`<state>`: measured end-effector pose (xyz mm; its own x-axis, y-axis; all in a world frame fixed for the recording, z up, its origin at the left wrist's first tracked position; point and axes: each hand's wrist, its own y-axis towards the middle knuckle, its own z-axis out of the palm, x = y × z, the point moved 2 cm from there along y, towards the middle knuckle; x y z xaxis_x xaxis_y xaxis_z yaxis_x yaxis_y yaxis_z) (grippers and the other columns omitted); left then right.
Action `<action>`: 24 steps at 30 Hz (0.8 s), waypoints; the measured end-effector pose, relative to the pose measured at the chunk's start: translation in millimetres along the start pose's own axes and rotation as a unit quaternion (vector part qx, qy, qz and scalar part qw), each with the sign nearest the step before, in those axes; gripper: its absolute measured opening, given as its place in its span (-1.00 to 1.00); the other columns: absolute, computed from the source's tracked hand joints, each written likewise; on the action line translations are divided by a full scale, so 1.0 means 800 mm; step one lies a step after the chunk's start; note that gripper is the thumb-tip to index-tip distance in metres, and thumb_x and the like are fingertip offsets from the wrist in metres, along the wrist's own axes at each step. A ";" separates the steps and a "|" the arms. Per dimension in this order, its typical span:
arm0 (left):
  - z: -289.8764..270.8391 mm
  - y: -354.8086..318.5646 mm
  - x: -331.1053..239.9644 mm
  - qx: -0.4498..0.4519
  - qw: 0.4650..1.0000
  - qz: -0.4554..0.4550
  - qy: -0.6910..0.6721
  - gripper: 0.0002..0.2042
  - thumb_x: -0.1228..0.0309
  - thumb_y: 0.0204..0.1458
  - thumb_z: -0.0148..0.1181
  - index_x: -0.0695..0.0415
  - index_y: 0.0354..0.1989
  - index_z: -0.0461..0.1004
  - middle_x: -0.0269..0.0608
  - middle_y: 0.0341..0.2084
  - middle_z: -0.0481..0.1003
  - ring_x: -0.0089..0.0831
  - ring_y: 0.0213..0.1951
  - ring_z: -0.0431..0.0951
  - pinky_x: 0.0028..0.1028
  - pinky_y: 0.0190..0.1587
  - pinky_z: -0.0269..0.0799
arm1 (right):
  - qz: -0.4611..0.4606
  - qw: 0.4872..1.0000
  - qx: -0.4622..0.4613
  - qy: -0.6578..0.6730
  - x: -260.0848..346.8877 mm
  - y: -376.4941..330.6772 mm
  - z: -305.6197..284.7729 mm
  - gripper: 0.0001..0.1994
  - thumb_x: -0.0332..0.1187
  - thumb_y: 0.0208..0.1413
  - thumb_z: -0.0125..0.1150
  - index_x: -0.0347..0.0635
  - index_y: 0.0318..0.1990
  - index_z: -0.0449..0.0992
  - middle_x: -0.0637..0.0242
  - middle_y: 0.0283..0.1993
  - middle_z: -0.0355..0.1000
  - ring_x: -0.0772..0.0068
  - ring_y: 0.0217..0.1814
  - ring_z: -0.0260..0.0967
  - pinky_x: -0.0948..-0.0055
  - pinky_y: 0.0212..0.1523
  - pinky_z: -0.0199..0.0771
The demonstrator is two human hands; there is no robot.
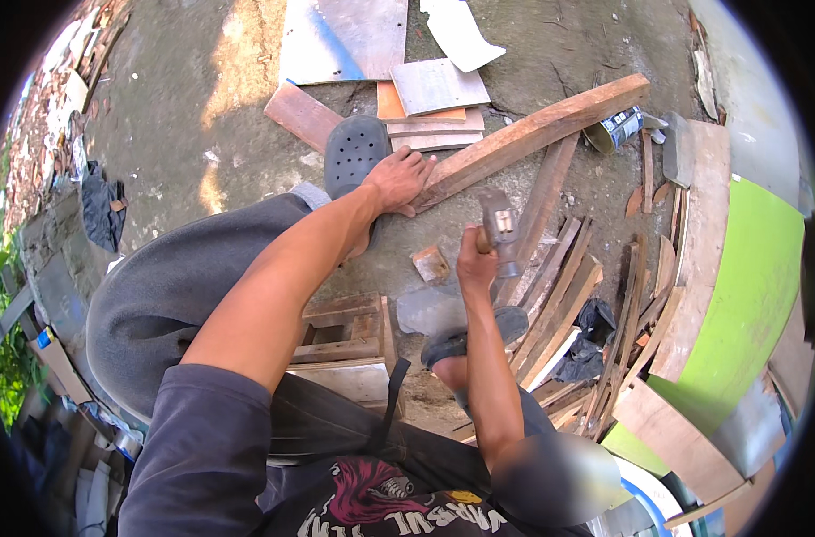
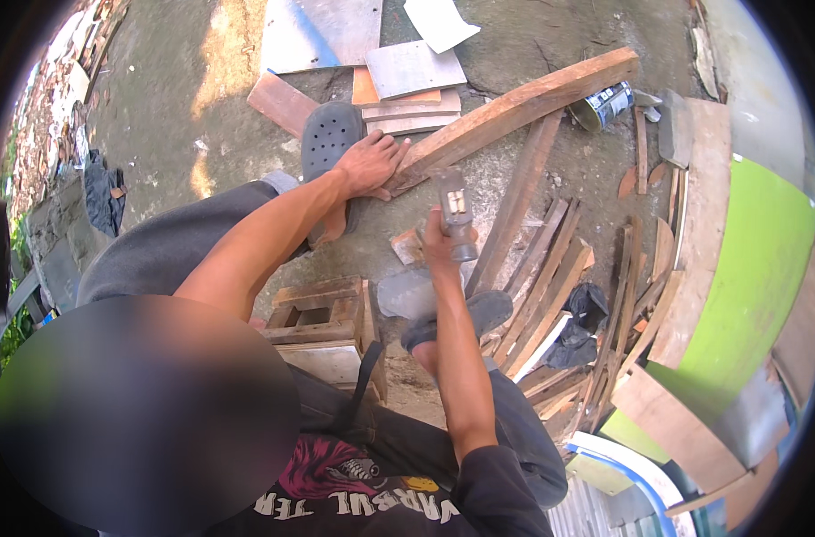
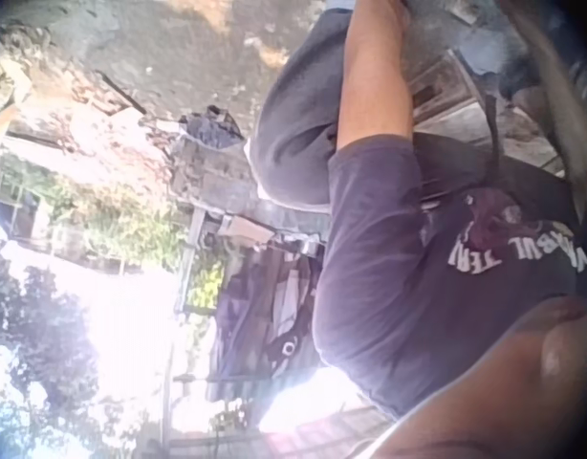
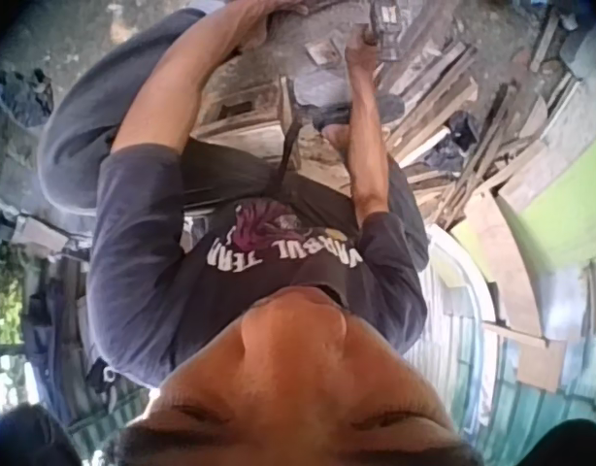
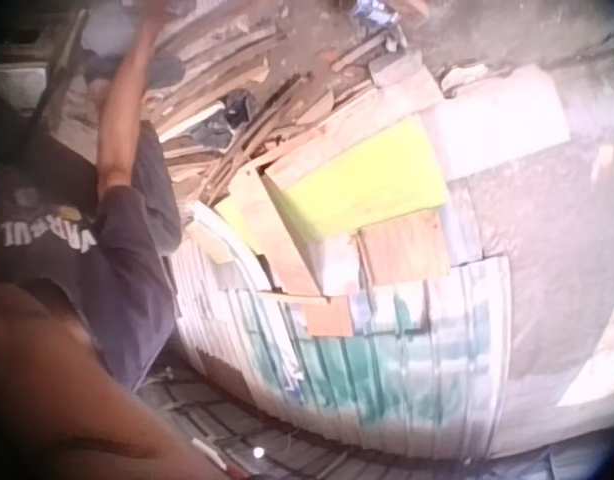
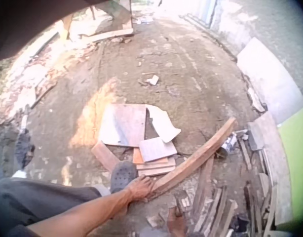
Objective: The person sits cross-legged on the ground and uses a hammer to repeatedly strike a wooden plank, splitting it into smaller pieces. The person handles the wood pieces and continues striking them to break them further.
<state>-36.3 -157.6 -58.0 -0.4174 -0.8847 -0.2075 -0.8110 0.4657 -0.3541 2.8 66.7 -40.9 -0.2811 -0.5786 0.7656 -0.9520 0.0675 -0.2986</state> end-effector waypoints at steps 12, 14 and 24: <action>0.016 0.007 0.012 0.020 0.999 -0.024 0.021 0.15 -0.23 -0.28 0.35 0.43 0.37 0.10 -0.26 -0.11 0.44 -0.40 0.05 0.34 -0.37 0.23 0.14 | 0.049 0.998 -0.033 0.035 0.004 0.011 0.006 -0.78 -0.30 0.12 0.26 -0.33 -0.32 0.54 0.26 -0.54 0.48 0.29 -0.53 0.43 0.27 -0.45 0.37; 0.005 0.012 0.011 0.026 0.998 -0.022 0.049 0.05 -0.14 -0.20 0.33 0.40 0.37 0.12 -0.28 -0.08 0.45 -0.42 0.07 0.34 -0.39 0.23 0.13 | 0.072 0.997 -0.013 0.039 -0.011 -0.003 0.031 -0.76 -0.27 0.16 0.23 -0.32 -0.35 0.53 0.30 -0.58 0.44 0.37 -0.52 0.41 0.36 -0.45 0.38; 0.021 0.005 0.005 0.005 0.996 -0.024 0.091 0.14 -0.24 -0.23 0.30 0.44 0.38 0.06 -0.28 -0.08 0.44 -0.42 0.07 0.32 -0.38 0.28 0.10 | -0.021 0.993 -0.084 0.080 0.031 0.000 0.027 -0.84 -0.40 0.10 0.21 -0.36 -0.41 0.54 0.23 -0.59 0.44 0.35 -0.54 0.42 0.30 -0.42 0.42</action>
<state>-34.2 -159.2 -75.2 -0.4463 -0.8946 -0.0209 -0.8281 0.4218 -0.3692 -1.2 34.8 -34.3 -0.2440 -0.4489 0.8596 -0.9662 0.1885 -0.1758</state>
